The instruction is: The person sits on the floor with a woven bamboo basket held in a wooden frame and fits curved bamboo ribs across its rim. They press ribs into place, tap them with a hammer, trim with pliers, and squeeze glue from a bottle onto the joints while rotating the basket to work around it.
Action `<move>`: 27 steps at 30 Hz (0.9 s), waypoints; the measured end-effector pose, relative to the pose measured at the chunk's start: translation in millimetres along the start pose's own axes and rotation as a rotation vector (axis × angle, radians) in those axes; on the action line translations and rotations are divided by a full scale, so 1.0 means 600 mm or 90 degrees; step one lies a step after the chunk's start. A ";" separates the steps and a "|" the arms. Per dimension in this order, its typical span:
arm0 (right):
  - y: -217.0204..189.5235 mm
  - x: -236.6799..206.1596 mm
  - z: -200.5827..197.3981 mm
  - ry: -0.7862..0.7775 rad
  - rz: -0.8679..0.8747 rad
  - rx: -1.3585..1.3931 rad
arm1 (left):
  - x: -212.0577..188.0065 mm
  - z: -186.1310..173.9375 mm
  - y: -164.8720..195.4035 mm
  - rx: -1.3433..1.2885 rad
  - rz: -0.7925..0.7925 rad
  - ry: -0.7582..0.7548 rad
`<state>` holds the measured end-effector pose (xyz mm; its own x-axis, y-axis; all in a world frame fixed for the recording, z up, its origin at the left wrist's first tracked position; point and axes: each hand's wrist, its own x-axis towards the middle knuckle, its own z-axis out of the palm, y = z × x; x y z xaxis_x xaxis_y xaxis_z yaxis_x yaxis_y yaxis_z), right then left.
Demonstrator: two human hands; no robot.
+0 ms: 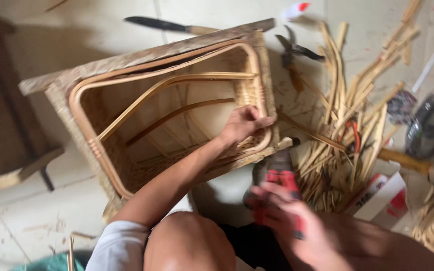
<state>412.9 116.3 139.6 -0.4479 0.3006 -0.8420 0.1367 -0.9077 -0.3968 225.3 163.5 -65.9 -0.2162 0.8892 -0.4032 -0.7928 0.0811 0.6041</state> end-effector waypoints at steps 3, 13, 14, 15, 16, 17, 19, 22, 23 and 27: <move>0.064 0.036 0.040 0.007 -0.036 0.141 | -0.013 0.006 -0.004 0.072 -0.100 0.049; 0.096 0.079 0.126 0.126 -0.130 0.319 | -0.028 0.007 0.000 0.148 -0.128 0.057; 0.097 0.085 0.127 0.128 -0.132 0.328 | -0.028 0.007 -0.002 0.144 -0.129 0.056; 0.098 0.090 0.126 0.131 -0.135 0.337 | -0.028 0.006 -0.003 0.139 -0.131 0.056; 0.098 0.095 0.125 0.120 -0.148 0.350 | -0.028 0.007 -0.004 0.153 -0.138 0.053; 0.097 0.099 0.123 0.107 -0.159 0.363 | -0.028 0.007 -0.004 0.167 -0.146 0.054; 0.093 0.105 0.122 0.095 -0.172 0.372 | -0.027 0.010 -0.002 0.179 -0.130 0.054; 0.090 0.106 0.122 0.107 -0.168 0.365 | -0.027 0.014 0.005 0.188 -0.095 0.055; 0.089 0.105 0.121 0.108 -0.163 0.364 | -0.028 0.015 0.008 0.207 -0.099 0.056; 0.091 0.099 0.111 0.108 -0.149 0.359 | -0.031 0.015 0.010 0.316 -0.089 0.054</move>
<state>334.8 65.0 92.2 -0.2568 0.5104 -0.8207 -0.4551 -0.8130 -0.3632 229.8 151.2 -48.8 -0.1900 0.8164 -0.5453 -0.4566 0.4182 0.7852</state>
